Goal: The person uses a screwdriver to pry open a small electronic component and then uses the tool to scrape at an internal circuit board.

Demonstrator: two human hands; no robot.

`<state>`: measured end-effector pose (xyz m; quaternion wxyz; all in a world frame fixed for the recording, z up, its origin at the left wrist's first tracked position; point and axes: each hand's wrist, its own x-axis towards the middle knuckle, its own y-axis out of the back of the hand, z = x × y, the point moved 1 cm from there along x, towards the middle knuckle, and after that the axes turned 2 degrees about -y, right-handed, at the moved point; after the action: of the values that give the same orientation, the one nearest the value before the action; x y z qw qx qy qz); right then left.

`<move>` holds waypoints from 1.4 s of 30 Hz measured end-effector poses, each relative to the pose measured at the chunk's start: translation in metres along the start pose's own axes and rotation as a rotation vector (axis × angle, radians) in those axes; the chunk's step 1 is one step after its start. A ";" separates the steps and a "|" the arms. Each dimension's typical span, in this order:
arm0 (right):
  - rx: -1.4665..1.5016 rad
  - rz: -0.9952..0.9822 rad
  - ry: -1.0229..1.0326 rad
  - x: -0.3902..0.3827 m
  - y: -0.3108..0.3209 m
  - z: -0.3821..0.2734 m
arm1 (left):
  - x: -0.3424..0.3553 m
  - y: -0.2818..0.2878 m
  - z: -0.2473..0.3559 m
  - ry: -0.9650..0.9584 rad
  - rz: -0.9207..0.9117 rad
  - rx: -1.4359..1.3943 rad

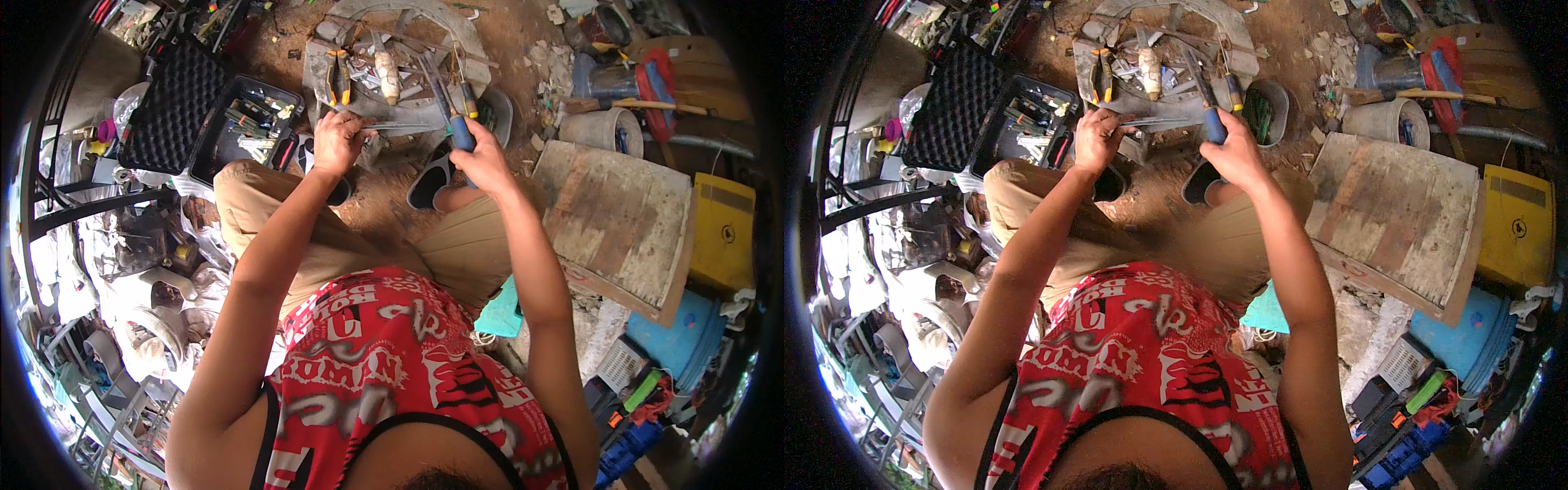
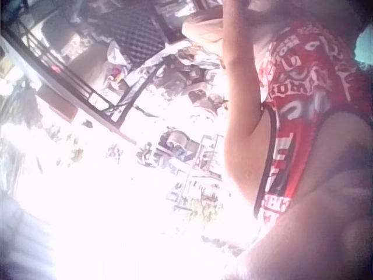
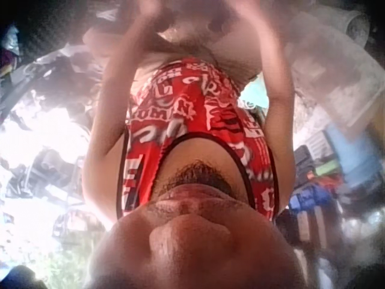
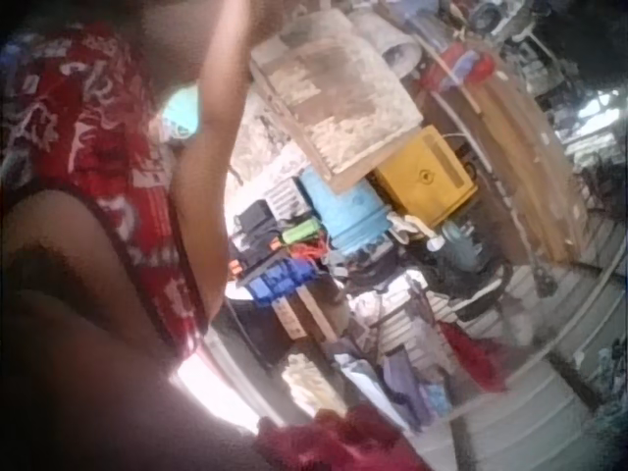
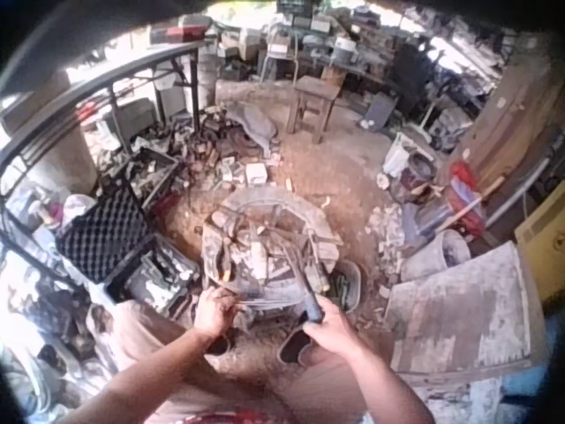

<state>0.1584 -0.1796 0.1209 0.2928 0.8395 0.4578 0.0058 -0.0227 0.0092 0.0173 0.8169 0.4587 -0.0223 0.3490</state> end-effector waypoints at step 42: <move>-0.459 -0.275 0.473 0.070 0.005 -0.134 | 0.008 -0.032 -0.007 0.199 -0.038 -0.237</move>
<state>0.1657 -0.0622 0.2162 0.3579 0.6578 0.6081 0.2633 0.0002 0.0084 -0.0074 0.8698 0.3227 0.0264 0.3723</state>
